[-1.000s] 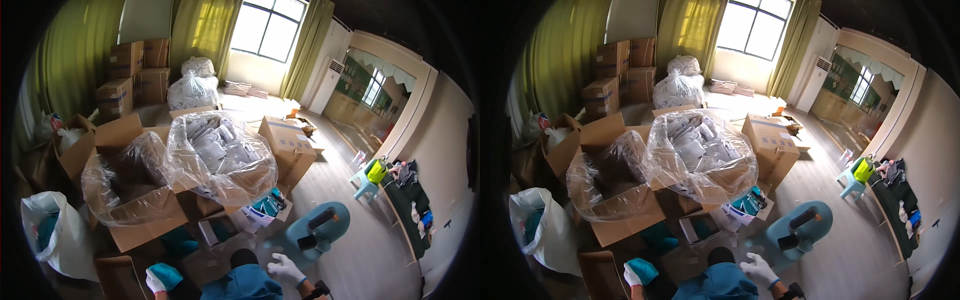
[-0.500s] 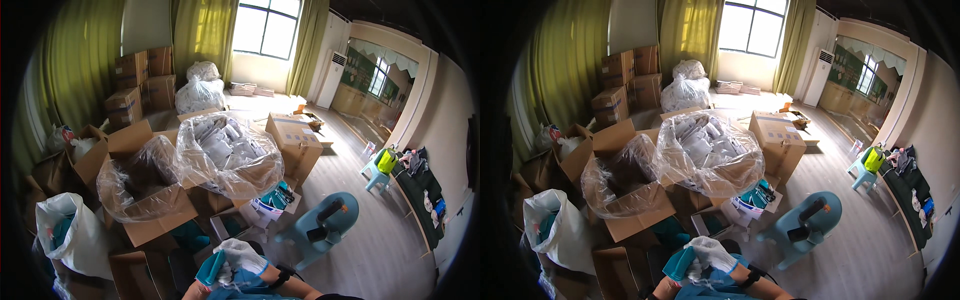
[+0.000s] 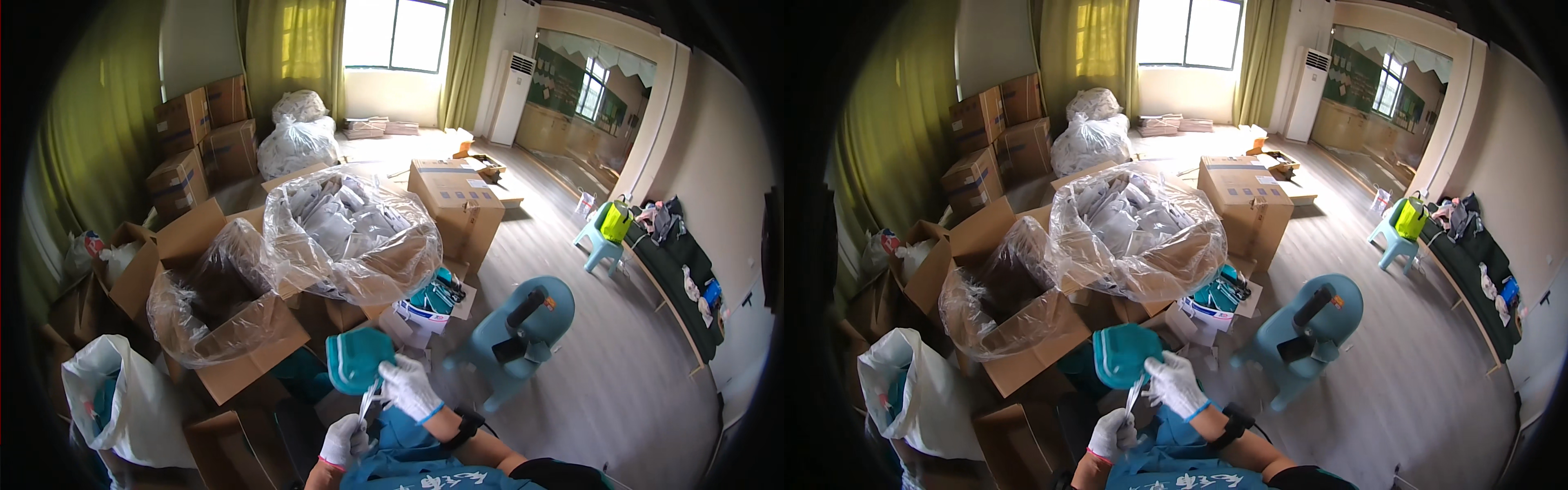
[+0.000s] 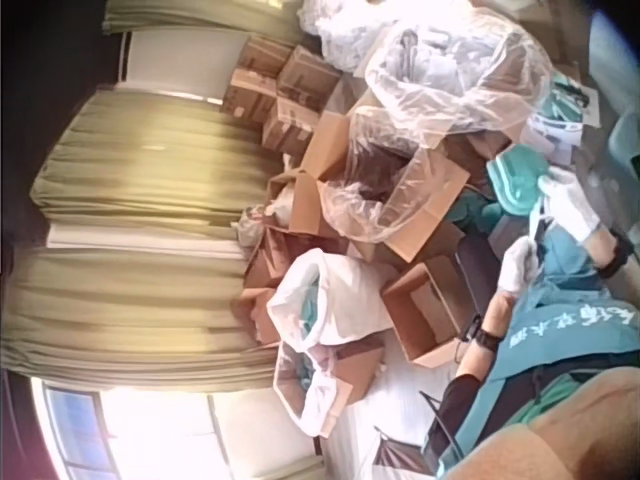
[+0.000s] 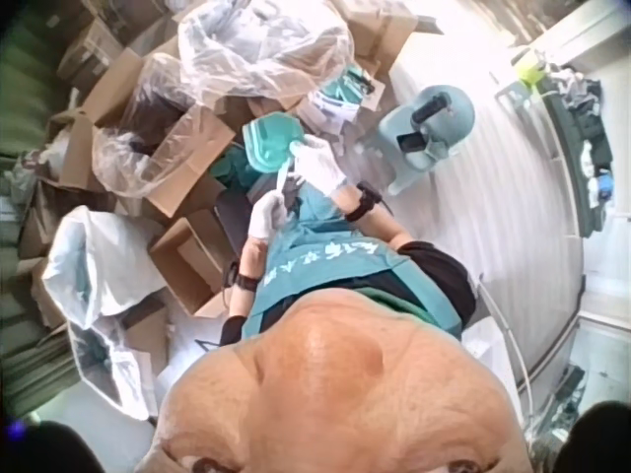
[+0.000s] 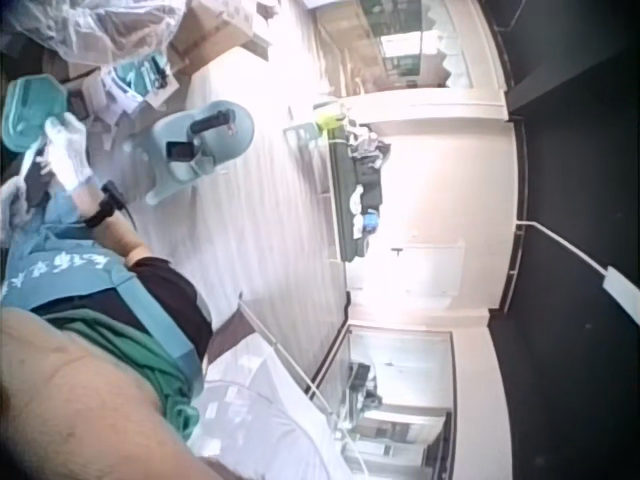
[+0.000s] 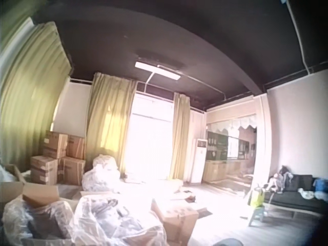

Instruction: Sorting and preparing surgical masks for packaging while sitting on the floor of a warehouse room.

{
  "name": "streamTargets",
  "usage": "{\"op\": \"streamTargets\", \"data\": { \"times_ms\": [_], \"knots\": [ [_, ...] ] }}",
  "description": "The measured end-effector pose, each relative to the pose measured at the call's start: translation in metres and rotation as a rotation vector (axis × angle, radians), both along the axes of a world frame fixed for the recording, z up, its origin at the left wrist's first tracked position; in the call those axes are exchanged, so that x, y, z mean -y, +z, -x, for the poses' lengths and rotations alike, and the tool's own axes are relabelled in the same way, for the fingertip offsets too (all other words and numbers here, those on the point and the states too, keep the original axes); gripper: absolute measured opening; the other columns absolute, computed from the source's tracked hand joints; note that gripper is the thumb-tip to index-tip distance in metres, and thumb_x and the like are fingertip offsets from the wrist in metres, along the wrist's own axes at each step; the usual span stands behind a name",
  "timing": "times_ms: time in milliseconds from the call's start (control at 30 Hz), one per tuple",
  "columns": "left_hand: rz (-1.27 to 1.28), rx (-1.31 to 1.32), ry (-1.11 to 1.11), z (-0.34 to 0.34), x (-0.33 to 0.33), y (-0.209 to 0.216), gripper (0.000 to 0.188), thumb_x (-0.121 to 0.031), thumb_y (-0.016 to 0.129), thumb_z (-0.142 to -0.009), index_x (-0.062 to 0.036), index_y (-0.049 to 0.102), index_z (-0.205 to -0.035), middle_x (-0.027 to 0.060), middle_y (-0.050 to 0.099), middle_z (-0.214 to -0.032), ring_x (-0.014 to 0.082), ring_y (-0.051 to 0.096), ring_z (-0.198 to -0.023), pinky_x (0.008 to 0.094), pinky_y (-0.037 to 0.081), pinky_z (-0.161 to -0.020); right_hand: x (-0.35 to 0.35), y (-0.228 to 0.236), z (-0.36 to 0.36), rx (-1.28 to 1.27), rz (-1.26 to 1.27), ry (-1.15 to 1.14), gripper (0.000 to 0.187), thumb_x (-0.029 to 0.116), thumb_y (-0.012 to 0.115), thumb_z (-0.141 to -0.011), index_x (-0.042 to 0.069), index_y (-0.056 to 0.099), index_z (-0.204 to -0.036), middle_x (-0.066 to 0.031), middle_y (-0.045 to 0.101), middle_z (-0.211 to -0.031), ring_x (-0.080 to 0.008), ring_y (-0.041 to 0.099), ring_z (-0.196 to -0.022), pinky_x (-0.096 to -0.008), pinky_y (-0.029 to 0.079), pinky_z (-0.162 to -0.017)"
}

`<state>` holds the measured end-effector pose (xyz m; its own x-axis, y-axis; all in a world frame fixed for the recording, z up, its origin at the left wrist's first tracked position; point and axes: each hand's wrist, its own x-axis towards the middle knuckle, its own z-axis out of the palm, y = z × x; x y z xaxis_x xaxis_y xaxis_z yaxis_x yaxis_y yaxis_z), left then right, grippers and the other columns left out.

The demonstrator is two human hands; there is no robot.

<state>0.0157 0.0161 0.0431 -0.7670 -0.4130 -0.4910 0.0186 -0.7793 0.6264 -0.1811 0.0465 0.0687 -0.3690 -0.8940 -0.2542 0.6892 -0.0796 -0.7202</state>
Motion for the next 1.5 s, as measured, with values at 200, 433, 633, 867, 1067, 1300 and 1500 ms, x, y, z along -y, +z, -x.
{"op": "streamTargets", "data": {
  "times_ms": [200,433,633,867,1067,1300,1500],
  "knots": [
    [0.808,0.187,0.136,-0.024,0.039,-0.037,0.094,-0.044,0.085,-0.070,0.0029,0.039,-0.138,0.0230,0.050,-0.133,0.0313,0.053,-0.121,0.0389,0.044,-0.100,-0.001,0.007,0.022,-0.357,-0.027,-0.134,0.011,0.012,0.067,-0.090,0.003,0.063,-0.095,-0.0014,0.064,-0.080,-0.0054,0.056,-0.060,-0.0197,0.044,-0.049],
    [0.649,-0.035,0.583,0.020,0.049,-0.009,0.044,-0.032,0.065,-0.093,-0.0012,0.054,-0.123,0.0047,0.063,-0.110,0.0122,0.060,-0.096,0.0278,0.048,-0.086,0.006,-0.019,-0.020,-0.785,0.036,0.104,0.026,0.020,0.071,-0.088,0.001,0.061,-0.103,-0.0026,0.063,-0.083,-0.0081,0.058,-0.065,-0.0238,0.048,-0.054],
    [0.650,0.026,0.884,0.032,0.040,-0.014,0.032,-0.027,0.054,-0.100,-0.0001,0.057,-0.118,0.0046,0.065,-0.107,0.0131,0.061,-0.095,0.0284,0.049,-0.086,0.004,0.000,-0.055,0.274,0.086,0.190,0.040,0.030,0.067,-0.091,0.002,0.055,-0.118,-0.0055,0.066,-0.099,-0.0144,0.065,-0.073,-0.0280,0.050,-0.054],
    [0.714,0.077,0.842,0.014,0.045,-0.025,0.034,-0.029,0.053,-0.101,0.0010,0.060,-0.115,0.0051,0.067,-0.102,0.0118,0.062,-0.089,0.0261,0.049,-0.081,-0.002,-0.036,-0.053,-0.117,-0.167,0.618,0.027,0.027,0.062,-0.094,0.006,0.061,-0.078,0.0007,0.049,-0.056,-0.0128,0.047,-0.045,-0.0272,0.040,-0.044],
    [0.400,0.200,0.512,-0.016,0.072,-0.035,0.022,-0.019,0.061,-0.096,-0.0017,0.064,-0.109,0.0062,0.069,-0.098,0.0152,0.066,-0.080,0.0299,0.054,-0.073,-0.008,-0.059,-0.059,-1.019,-0.204,0.531,0.036,0.039,0.055,-0.095,0.006,0.065,-0.086,-0.0100,0.060,-0.064,-0.0292,0.059,-0.058,-0.0367,0.044,-0.055],
    [0.118,0.223,0.843,-0.003,0.084,-0.089,0.029,-0.030,0.061,-0.095,-0.0051,0.062,-0.110,0.0073,0.069,-0.092,0.0212,0.067,-0.076,0.0353,0.055,-0.070,0.002,-0.067,-0.089,-1.096,-0.159,0.642,0.038,0.043,0.053,-0.096,0.007,0.065,-0.090,-0.0097,0.060,-0.062,-0.0241,0.059,-0.052,-0.0348,0.044,-0.052],
    [0.431,0.398,0.972,0.003,0.072,-0.066,0.029,-0.031,0.069,-0.089,-0.0024,0.068,-0.092,0.0057,0.069,-0.079,0.0166,0.064,-0.064,0.0322,0.053,-0.062,-0.005,-0.084,-0.090,0.073,-0.416,0.801,0.041,0.045,0.055,-0.094,0.014,0.053,-0.068,0.0029,0.043,-0.052,-0.0120,0.039,-0.039,-0.0252,0.029,-0.038]
  ]
}}
